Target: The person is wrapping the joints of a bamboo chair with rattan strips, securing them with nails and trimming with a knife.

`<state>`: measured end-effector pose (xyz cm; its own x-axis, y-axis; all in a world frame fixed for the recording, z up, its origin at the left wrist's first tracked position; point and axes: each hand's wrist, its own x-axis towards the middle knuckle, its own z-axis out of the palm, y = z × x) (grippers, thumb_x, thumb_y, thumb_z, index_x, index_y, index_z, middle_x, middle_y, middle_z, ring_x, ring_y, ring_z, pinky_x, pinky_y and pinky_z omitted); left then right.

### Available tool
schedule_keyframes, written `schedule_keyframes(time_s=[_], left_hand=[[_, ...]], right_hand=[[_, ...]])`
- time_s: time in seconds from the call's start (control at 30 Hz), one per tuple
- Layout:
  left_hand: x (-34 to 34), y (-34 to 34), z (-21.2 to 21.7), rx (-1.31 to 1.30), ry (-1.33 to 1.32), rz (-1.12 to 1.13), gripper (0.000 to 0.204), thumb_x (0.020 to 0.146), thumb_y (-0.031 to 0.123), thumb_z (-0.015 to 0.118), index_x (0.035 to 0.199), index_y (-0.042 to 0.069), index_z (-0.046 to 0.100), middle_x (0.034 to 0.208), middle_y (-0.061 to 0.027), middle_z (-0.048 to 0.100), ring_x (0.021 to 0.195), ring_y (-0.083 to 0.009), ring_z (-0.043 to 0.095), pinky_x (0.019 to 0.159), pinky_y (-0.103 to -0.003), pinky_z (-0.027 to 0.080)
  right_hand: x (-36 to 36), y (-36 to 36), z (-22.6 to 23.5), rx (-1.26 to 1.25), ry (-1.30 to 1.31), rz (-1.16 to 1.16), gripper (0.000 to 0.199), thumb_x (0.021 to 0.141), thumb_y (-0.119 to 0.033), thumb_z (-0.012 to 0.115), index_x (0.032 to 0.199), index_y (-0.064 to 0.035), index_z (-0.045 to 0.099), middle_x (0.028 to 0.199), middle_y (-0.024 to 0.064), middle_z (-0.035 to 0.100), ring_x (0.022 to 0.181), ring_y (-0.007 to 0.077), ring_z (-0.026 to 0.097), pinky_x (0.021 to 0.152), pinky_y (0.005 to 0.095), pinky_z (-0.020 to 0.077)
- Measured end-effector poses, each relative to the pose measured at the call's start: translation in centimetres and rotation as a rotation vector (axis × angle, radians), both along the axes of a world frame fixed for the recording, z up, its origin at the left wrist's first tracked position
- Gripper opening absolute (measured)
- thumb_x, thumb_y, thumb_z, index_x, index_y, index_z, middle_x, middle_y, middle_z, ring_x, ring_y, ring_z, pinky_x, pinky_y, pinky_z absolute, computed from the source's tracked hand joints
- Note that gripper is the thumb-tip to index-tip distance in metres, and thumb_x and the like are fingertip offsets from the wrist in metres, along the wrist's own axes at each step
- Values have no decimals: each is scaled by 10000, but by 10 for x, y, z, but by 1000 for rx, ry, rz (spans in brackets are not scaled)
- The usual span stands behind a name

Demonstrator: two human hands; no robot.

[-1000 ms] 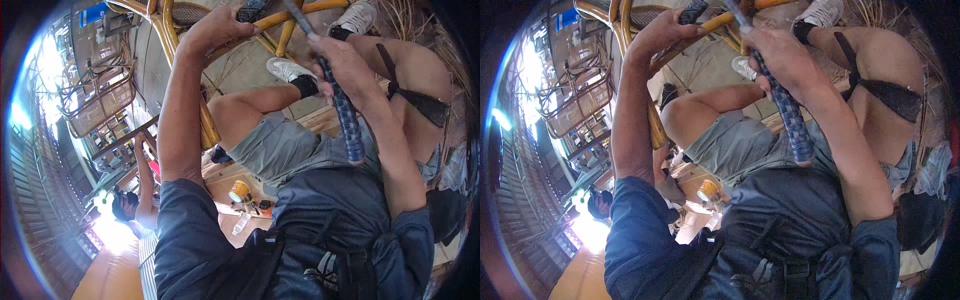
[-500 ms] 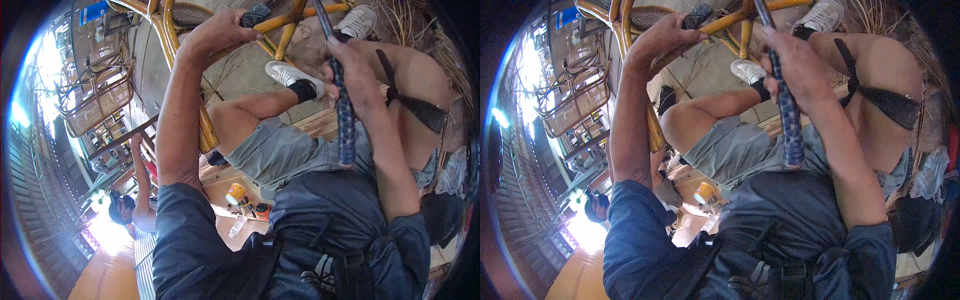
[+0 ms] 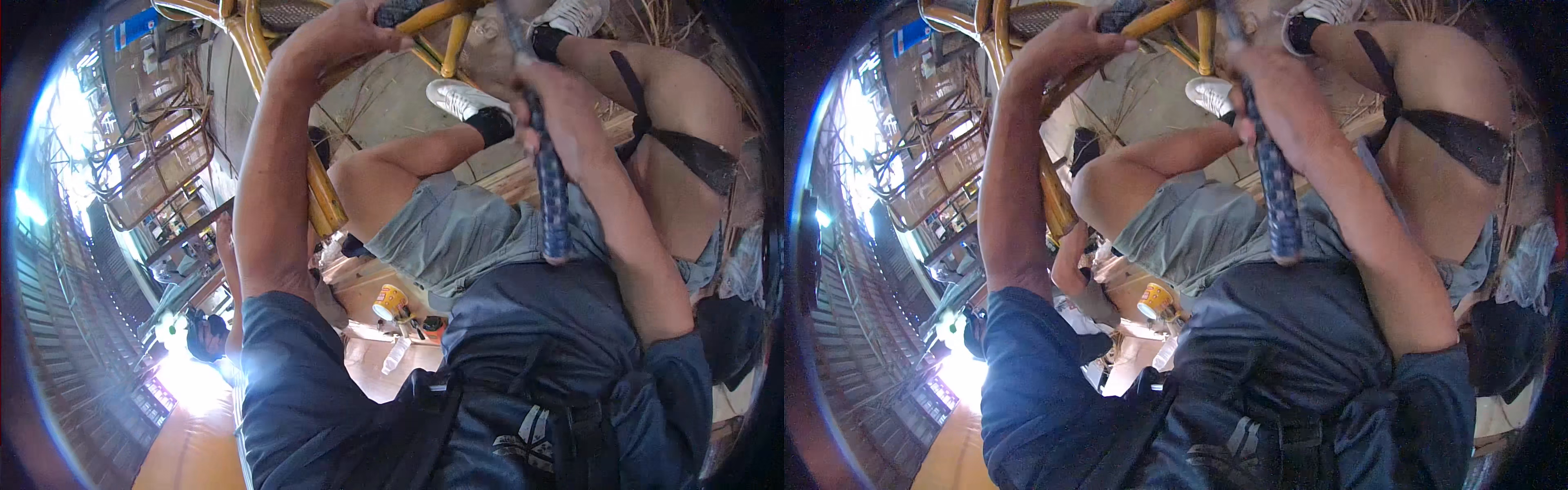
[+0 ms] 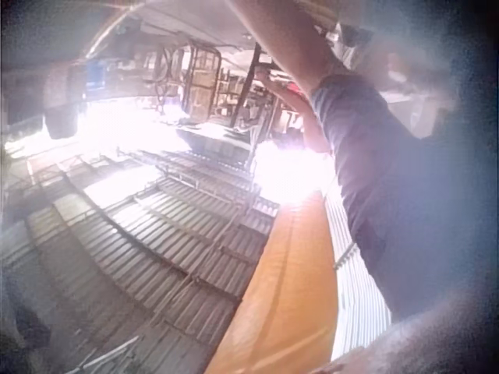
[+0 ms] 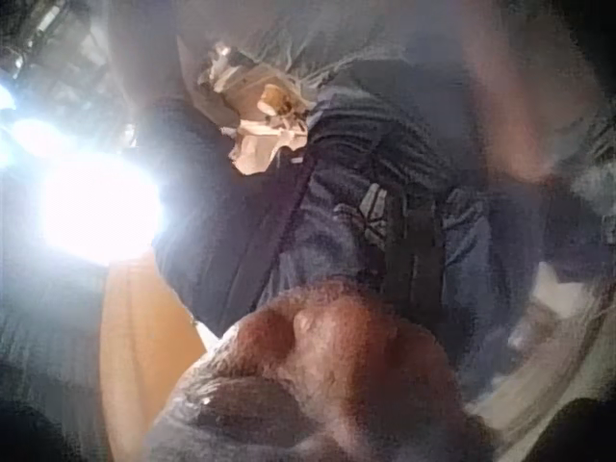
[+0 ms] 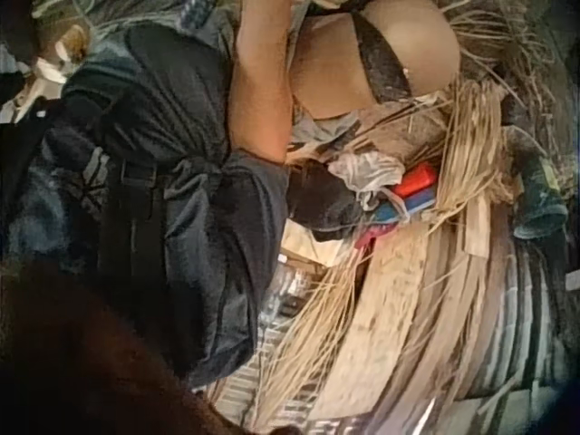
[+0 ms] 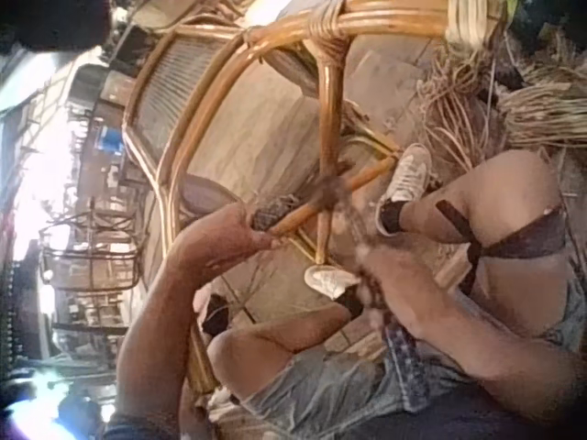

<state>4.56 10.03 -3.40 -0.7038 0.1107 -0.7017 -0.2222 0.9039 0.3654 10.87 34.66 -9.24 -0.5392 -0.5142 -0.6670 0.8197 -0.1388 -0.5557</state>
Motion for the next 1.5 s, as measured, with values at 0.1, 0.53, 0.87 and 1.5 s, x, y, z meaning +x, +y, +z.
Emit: schedule_keyframes(time_s=[0.1, 0.53, 0.87, 1.5], left_hand=[[-5, 36, 27, 96, 8, 276, 255, 775, 197, 673, 910, -9, 603, 696, 5, 564, 602, -82, 508, 556, -233, 417], [-6, 26, 20, -87, 215, 202, 329, 764, 284, 701, 855, -11, 585, 647, -8, 538, 533, -81, 494, 465, -239, 378], [-2, 19, 35, 38, 191, 170, 391, 792, 234, 672, 1037, -54, 577, 834, -55, 593, 799, -137, 534, 770, -271, 432], [-8, 48, 52, -318, -114, 229, 338, 797, 242, 628, 966, -45, 567, 777, -48, 578, 715, -139, 519, 671, -286, 433]], right_hand=[[0, 2, -2, -25, 14, -123, 344, 904, -385, 471, 766, -70, 483, 586, 2, 477, 404, 83, 470, 358, 231, 389], [-7, 1, -2, -37, 83, -44, 323, 915, -371, 476, 780, -79, 512, 583, -17, 468, 400, 57, 453, 346, 196, 351], [-26, -5, 24, -87, 191, 183, 314, 908, -402, 474, 793, -109, 481, 561, -24, 440, 375, 68, 412, 354, 205, 353], [-14, -13, 9, -99, 68, -48, 351, 920, -382, 462, 768, -66, 467, 563, -1, 453, 360, 79, 422, 318, 221, 371]])
